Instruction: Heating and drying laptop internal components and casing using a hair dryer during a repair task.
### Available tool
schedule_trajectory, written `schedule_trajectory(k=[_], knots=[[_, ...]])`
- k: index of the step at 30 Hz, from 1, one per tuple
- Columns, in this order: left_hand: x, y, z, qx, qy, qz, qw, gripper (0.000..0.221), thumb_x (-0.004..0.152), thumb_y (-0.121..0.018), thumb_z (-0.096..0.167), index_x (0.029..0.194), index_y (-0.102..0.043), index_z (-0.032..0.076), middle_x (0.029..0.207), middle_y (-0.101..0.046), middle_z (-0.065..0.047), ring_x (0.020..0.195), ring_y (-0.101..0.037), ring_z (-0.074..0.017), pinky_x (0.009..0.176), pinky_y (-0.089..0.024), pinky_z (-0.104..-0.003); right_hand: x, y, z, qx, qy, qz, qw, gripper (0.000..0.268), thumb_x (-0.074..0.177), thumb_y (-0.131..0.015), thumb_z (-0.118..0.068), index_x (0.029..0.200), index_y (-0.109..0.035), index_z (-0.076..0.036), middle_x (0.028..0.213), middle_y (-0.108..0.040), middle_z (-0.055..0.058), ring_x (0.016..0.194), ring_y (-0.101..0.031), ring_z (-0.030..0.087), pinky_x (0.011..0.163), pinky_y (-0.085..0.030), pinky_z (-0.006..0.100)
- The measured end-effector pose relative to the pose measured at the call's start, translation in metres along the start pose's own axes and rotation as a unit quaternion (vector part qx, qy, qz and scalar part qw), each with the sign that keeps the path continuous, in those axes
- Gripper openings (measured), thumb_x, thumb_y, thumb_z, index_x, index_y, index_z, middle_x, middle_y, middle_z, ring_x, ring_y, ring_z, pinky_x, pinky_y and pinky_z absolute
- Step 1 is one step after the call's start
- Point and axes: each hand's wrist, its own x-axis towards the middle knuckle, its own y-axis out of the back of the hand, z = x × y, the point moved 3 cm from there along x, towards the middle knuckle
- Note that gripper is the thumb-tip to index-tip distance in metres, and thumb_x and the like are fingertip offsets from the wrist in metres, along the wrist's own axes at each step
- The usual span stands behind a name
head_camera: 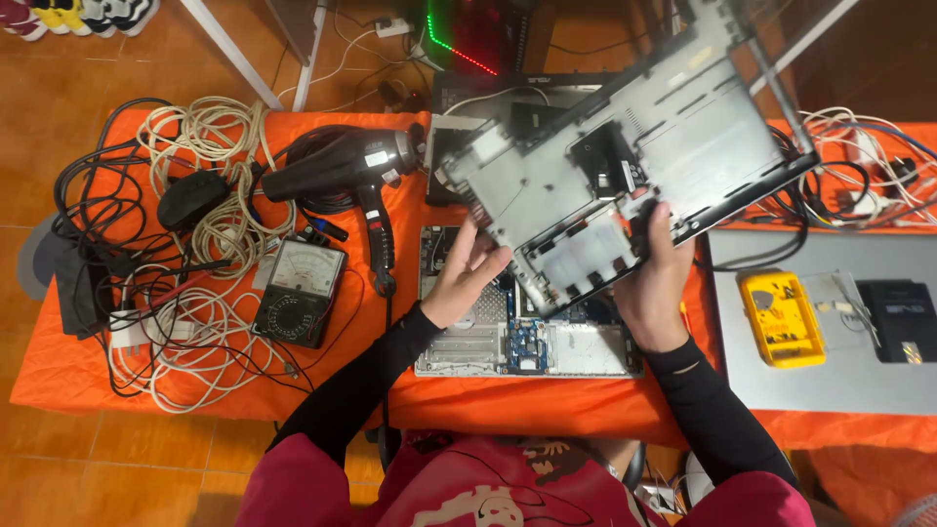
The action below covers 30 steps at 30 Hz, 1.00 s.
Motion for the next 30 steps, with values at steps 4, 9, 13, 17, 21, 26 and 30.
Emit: schedule_trajectory(k=[4,9,13,17,21,26,30], knots=[[-0.003,0.017,-0.008,-0.062,0.031,0.041,0.997,0.075,0.105,-0.058,0.007,0.168,-0.018,0.012,0.145,-0.051,-0.008,0.124,-0.052,-0.0169,0.11,-0.043,-0.037,-0.001,-0.005,0.01,0.013,-0.042,-0.052,0.998,0.045,0.108,-0.057,-0.029,0.144,-0.046,-0.004,0.132,-0.06,0.008,0.118,-0.06,0.02,0.103,-0.051,0.04],[-0.011,0.06,-0.037,-0.165,0.011,0.114,0.98,0.079,0.104,-0.06,-0.001,0.173,-0.025,0.011,0.122,-0.051,-0.008,0.11,-0.05,-0.0173,0.098,-0.048,-0.038,0.008,0.023,0.025,0.136,-0.166,-0.066,0.974,0.055,0.107,-0.05,-0.046,0.139,-0.049,-0.001,0.135,-0.062,0.014,0.128,-0.063,0.028,0.114,-0.046,0.047],[0.001,0.059,-0.004,-0.089,-0.013,0.132,0.987,0.071,0.1,-0.057,0.004,0.167,-0.032,0.004,0.139,-0.056,-0.012,0.124,-0.053,-0.0197,0.109,-0.043,-0.036,0.013,0.029,0.026,0.119,-0.16,-0.054,0.978,0.051,0.104,-0.054,-0.04,0.143,-0.051,-0.007,0.142,-0.06,0.007,0.13,-0.06,0.022,0.111,-0.042,0.042],[0.008,0.054,0.016,-0.14,0.036,0.159,0.977,0.068,0.096,-0.052,0.016,0.159,-0.031,0.007,0.142,-0.056,-0.009,0.13,-0.054,-0.0196,0.112,-0.045,-0.037,0.015,0.043,0.039,0.09,-0.195,-0.092,0.972,0.041,0.105,-0.058,-0.031,0.135,-0.057,-0.003,0.136,-0.064,0.01,0.129,-0.059,0.025,0.111,-0.044,0.045],[-0.004,0.077,-0.031,-0.231,0.085,0.247,0.937,0.059,0.107,-0.047,0.023,0.158,-0.035,-0.004,0.142,-0.054,-0.011,0.134,-0.051,-0.0195,0.111,-0.043,-0.036,0.017,0.054,0.056,0.06,-0.182,-0.078,0.978,0.038,0.102,-0.062,-0.016,0.138,-0.053,-0.006,0.131,-0.062,0.006,0.128,-0.058,0.022,0.114,-0.043,0.046],[-0.015,0.08,-0.04,-0.04,-0.016,0.197,0.979,0.066,0.112,-0.047,0.031,0.162,-0.02,-0.002,0.16,-0.031,-0.014,0.148,-0.031,-0.023,0.121,-0.026,-0.038,0.014,0.036,0.05,0.043,-0.193,-0.089,0.976,0.043,0.098,-0.06,-0.015,0.139,-0.052,-0.005,0.135,-0.061,0.01,0.126,-0.06,0.025,0.109,-0.045,0.047],[-0.014,0.081,-0.04,0.074,-0.031,0.169,0.982,0.064,0.113,-0.039,0.03,0.163,-0.014,-0.002,0.173,-0.019,-0.016,0.158,-0.021,-0.0227,0.13,-0.015,-0.033,0.013,0.035,0.049,0.037,-0.19,-0.106,0.975,0.047,0.099,-0.061,-0.016,0.142,-0.05,-0.004,0.137,-0.059,0.012,0.126,-0.058,0.027,0.107,-0.047,0.048]])
